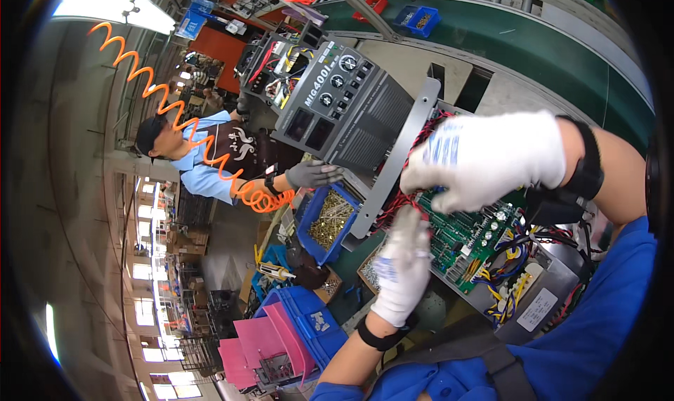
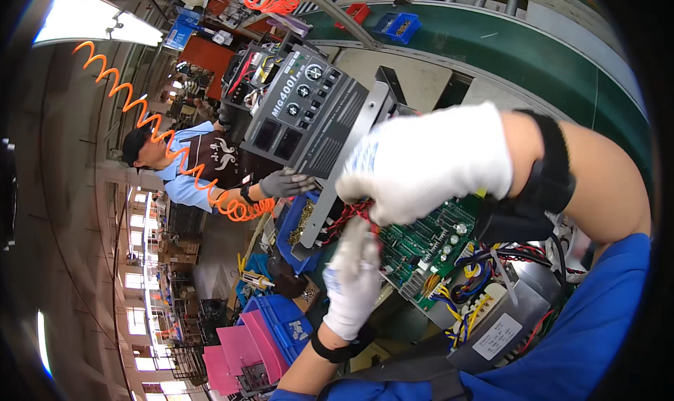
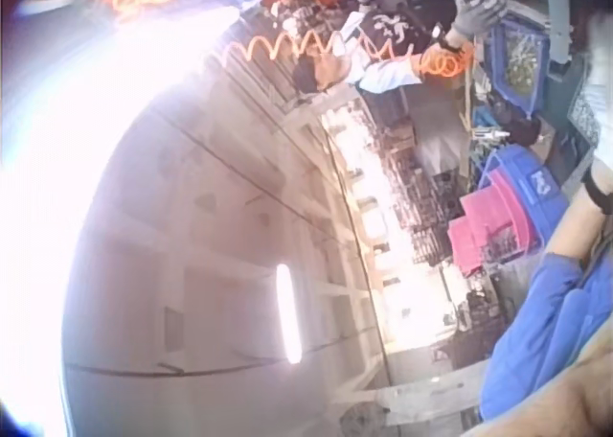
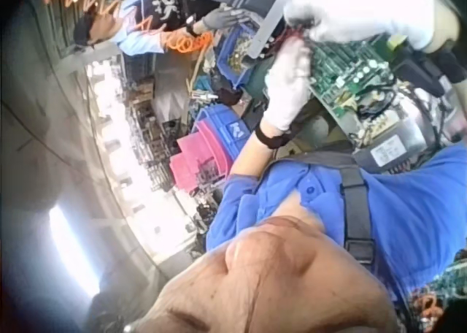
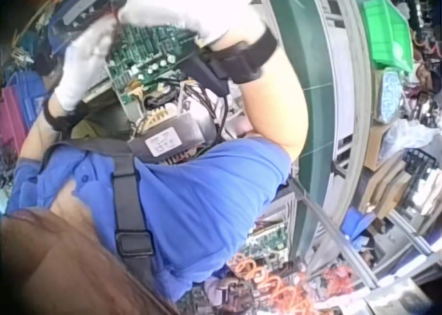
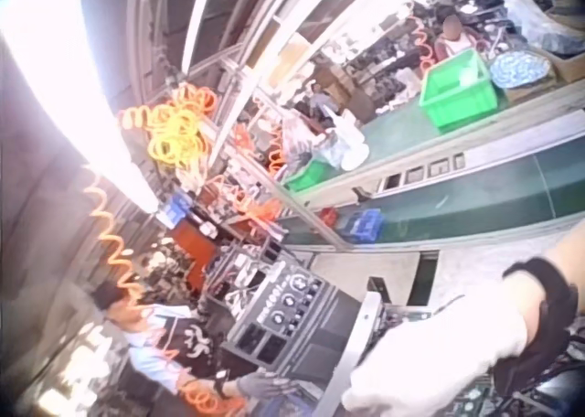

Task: Wiring and connecting electronic components inside a MIG welding machine on an assembly line.

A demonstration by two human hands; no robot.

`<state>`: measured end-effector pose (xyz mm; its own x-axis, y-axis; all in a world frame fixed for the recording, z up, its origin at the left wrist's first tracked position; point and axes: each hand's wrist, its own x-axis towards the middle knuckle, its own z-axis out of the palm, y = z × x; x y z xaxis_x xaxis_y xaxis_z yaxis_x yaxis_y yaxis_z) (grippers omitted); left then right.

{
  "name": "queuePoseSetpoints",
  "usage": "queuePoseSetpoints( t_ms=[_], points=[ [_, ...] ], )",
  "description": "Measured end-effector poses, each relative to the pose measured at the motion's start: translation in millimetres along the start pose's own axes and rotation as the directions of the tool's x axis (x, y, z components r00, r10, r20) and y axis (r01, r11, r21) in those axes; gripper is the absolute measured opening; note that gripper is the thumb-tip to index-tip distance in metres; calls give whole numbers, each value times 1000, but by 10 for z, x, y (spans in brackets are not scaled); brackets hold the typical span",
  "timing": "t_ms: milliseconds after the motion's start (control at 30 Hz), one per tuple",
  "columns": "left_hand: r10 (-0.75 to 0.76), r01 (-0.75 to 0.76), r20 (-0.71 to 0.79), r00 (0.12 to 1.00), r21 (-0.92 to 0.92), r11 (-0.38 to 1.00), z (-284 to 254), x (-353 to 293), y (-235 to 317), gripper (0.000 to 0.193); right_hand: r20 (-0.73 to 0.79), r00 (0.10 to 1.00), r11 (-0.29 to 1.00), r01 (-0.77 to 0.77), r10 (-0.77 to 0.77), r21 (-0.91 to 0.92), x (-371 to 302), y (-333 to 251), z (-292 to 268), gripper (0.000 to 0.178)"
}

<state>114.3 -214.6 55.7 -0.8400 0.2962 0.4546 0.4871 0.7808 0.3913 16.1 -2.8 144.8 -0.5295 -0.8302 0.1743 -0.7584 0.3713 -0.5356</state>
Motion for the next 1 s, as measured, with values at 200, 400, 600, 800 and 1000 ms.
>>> queuePoseSetpoints(
  t_ms=[200,400,600,800,1000],
  points=[
    [1,-3,176,984,9,1000,-312,-103,130,37,36,984,789,160,-173,-594,-207,-179,-29,17],
    [-406,413,76,911,-110,904,-670,-467,-55,34,108,962,906,274,-252,-322,-37,-173,167,39],
    [-316,355,216,924,-170,919,-307,-172,-127,42,-135,976,872,85,-170,-482,-16,30,96,19],
    [-105,211,286,952,-371,904,-170,-185,-218,38,138,990,866,97,-32,-491,359,14,518,18],
    [-183,203,89,979,-333,921,-591,-632,-536,41,-60,998,859,-30,0,-511,438,131,510,18]
  ],
)
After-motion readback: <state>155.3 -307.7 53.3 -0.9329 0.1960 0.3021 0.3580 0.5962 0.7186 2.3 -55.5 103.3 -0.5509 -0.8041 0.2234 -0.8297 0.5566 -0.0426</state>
